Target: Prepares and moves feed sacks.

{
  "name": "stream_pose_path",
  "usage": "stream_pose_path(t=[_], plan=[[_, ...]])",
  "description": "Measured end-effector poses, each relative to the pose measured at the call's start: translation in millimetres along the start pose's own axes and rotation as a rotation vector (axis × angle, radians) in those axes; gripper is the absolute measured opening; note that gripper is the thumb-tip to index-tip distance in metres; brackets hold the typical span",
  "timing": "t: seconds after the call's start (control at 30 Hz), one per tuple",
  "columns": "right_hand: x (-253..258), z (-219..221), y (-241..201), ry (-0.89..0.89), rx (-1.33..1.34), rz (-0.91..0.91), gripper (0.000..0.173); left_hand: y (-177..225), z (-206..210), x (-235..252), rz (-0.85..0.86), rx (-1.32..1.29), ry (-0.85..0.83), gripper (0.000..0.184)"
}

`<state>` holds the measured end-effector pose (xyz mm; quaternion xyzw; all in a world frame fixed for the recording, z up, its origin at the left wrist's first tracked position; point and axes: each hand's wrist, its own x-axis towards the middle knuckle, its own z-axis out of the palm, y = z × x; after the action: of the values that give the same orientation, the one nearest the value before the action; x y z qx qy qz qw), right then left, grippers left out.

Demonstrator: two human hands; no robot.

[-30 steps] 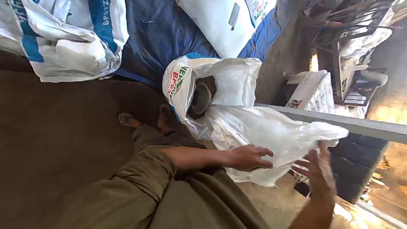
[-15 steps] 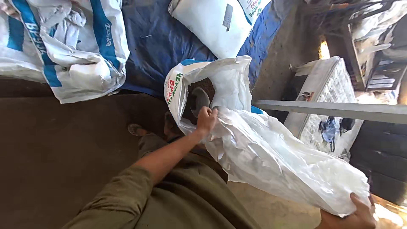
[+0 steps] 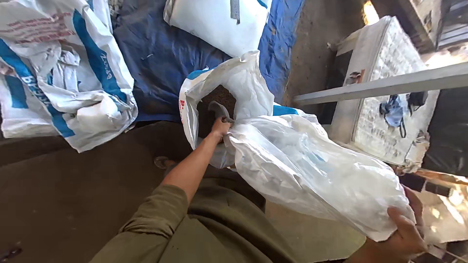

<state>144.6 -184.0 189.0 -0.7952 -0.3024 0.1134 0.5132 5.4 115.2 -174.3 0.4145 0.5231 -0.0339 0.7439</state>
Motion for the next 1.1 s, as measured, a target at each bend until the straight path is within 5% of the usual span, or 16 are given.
stream_pose_path(t=[0.17,0.37,0.47,0.6,0.63,0.77,0.87,0.97,1.1], plan=[[5.6,7.0,14.6,-0.243,0.021,0.095,0.045,-1.9,-28.2,5.0,0.029,-0.023,0.249,0.048],[10.3,36.9,26.2,-0.361,0.083,0.119,0.045,20.8,-34.6,-12.7,0.208,0.446,0.359,0.065],[12.4,46.8,29.3,-0.437,0.131,0.102,0.046,42.8,-11.9,-25.1,0.295,0.54,0.242,0.066],[12.4,52.7,28.4,-0.484,0.165,0.083,0.048,44.6,18.8,-5.9,0.129,0.769,0.037,0.097],[12.1,51.8,28.4,-0.485,0.164,0.082,0.048,39.1,21.4,1.3,0.108,0.828,0.015,0.093],[3.4,46.3,29.5,-0.497,0.176,0.117,0.047,26.6,6.3,14.1,0.182,0.896,0.015,0.032],[-0.7,44.0,33.5,-0.593,0.187,0.148,0.05,33.8,-12.4,12.4,0.11,0.699,0.123,0.033],[-2.5,39.7,42.3,-0.735,0.165,0.218,0.055,38.0,-24.9,21.1,-0.112,0.237,0.273,0.036],[-2.4,38.6,56.1,-0.786,-0.105,0.263,0.057,41.1,-40.5,38.0,-0.315,-0.387,0.249,0.026]])
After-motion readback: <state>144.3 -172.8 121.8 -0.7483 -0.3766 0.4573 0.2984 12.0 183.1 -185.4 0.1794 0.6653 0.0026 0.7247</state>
